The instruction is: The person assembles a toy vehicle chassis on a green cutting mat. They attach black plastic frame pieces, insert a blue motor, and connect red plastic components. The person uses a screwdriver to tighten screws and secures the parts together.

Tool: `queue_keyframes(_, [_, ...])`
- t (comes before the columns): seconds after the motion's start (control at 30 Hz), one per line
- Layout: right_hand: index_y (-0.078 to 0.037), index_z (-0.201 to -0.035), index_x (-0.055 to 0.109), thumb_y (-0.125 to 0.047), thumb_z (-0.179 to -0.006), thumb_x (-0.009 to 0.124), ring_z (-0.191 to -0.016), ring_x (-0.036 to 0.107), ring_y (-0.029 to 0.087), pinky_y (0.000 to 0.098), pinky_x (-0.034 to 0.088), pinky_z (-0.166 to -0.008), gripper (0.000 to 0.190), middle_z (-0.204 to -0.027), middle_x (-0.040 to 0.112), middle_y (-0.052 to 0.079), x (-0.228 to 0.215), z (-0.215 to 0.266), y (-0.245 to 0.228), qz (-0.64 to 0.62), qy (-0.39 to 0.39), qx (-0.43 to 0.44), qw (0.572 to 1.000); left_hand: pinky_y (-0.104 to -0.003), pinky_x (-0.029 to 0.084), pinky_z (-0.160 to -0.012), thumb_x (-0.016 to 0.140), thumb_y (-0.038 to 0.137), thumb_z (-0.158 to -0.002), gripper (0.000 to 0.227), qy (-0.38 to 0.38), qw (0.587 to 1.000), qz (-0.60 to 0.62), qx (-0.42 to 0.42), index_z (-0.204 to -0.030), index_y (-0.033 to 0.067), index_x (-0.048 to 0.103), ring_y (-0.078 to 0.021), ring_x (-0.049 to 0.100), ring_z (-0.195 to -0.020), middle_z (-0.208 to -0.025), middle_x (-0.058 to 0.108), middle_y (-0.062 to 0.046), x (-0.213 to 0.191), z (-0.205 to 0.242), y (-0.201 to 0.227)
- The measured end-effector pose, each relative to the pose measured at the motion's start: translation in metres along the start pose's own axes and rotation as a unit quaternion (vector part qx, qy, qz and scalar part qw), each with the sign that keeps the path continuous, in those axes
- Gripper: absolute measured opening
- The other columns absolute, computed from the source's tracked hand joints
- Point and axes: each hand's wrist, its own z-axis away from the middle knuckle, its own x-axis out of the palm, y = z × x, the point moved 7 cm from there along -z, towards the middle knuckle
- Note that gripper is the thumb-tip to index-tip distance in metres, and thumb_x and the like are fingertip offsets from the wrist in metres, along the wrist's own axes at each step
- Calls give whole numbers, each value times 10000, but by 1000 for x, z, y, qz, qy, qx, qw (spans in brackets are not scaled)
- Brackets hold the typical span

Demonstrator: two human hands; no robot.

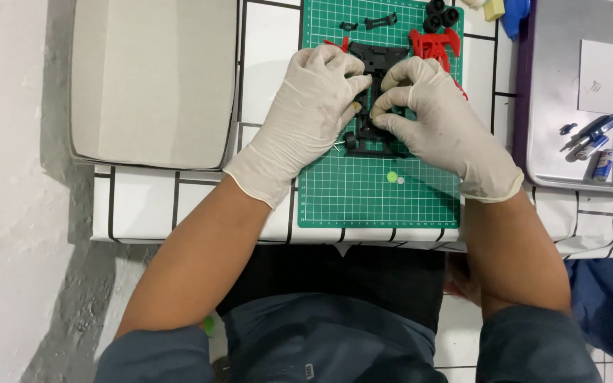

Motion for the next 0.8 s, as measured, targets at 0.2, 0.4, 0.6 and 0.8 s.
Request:
queue_keyframes(0.2, [-106,-982,779,-107,-946,785,-1062,520,319,495,428,-972,36,-1140,585,86,1,4,-4,28,16,47,998,-355,387,-867,674,348,-958,148,-3,1000,-25,-1,-1078,262,655,-204,489,-1044,-1103,572,86,4,1,0])
queue_keyframes(0.4, [-98,-968,794,-100,-944,784,-1062,599,321,495,458,-963,26,-1106,683,86,-3,2,-15,36,29,83,995,-365,385,-854,690,345,-926,199,-3,999,-35,7,-1091,241,649,-212,487,-1033,-1092,578,80,4,0,1])
queue_keyframes(0.6, [-122,-947,749,-94,-935,786,-963,611,304,473,462,-889,48,-1071,715,71,3,4,-10,70,61,76,993,-368,394,-842,700,375,-916,196,-3,998,-69,7,-1054,252,634,-214,511,-1043,-1065,605,94,6,0,2])
queue_keyframes(0.8, [-159,-949,748,-118,-898,818,-979,631,279,472,452,-904,96,-1080,730,23,4,6,-10,104,65,58,991,-376,378,-840,663,385,-945,179,-5,997,-78,7,-1045,248,605,-214,491,-1019,-1030,561,74,6,1,2])
